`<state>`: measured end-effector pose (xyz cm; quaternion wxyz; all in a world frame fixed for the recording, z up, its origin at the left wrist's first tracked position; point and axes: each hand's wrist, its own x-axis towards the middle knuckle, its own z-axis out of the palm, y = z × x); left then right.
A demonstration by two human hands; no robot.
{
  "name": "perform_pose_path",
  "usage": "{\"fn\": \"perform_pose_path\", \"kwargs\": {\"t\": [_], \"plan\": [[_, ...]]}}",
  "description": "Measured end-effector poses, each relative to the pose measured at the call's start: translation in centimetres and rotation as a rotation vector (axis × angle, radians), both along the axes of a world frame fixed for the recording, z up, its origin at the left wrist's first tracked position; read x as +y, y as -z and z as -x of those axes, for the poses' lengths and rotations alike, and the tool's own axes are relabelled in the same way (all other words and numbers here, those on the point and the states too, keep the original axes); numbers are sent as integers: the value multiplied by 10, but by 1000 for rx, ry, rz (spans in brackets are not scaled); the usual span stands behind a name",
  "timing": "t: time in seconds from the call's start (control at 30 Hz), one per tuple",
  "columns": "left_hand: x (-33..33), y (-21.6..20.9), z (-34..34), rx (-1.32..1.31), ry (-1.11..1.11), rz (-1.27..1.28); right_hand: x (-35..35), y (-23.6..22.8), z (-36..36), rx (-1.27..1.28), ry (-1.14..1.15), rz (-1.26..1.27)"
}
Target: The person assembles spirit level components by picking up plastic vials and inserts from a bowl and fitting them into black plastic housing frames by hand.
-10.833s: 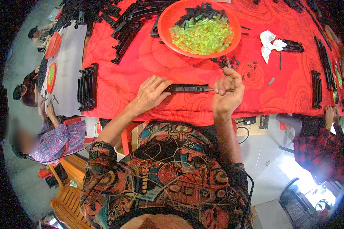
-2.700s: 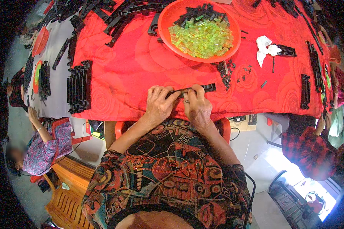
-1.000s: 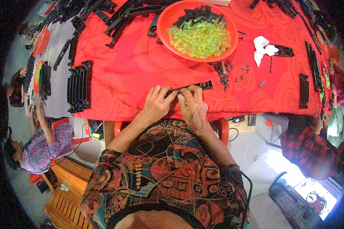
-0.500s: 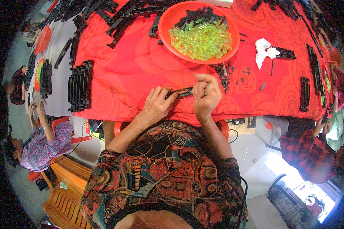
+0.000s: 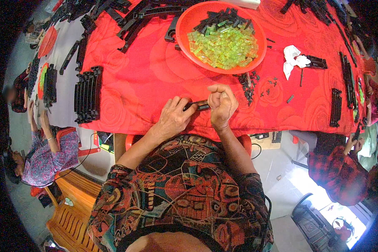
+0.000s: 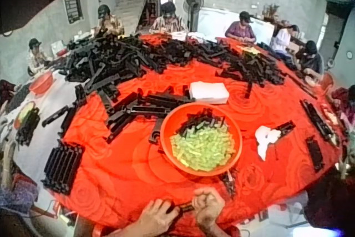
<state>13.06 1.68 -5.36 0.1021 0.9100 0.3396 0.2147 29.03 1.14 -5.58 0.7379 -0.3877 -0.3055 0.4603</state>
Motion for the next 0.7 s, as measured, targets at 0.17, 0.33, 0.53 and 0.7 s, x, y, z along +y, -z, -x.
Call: {"fn": "perform_pose_path", "kwargs": {"t": [0.17, 0.33, 0.53, 0.7], "plan": [[3, 0, -1, -11, 28, 9, -2, 3, -1, -109, -40, 29], [3, 0, -1, 6, 40, 43, -3, 5, -1, -201, -88, 46], [4, 3, 2, 26, 31, 4, 3, -1, -3, -97, -106, 40], [6, -5, -1, -41, 47, -2, 3, 1, 2, -100, -84, 0]]}}
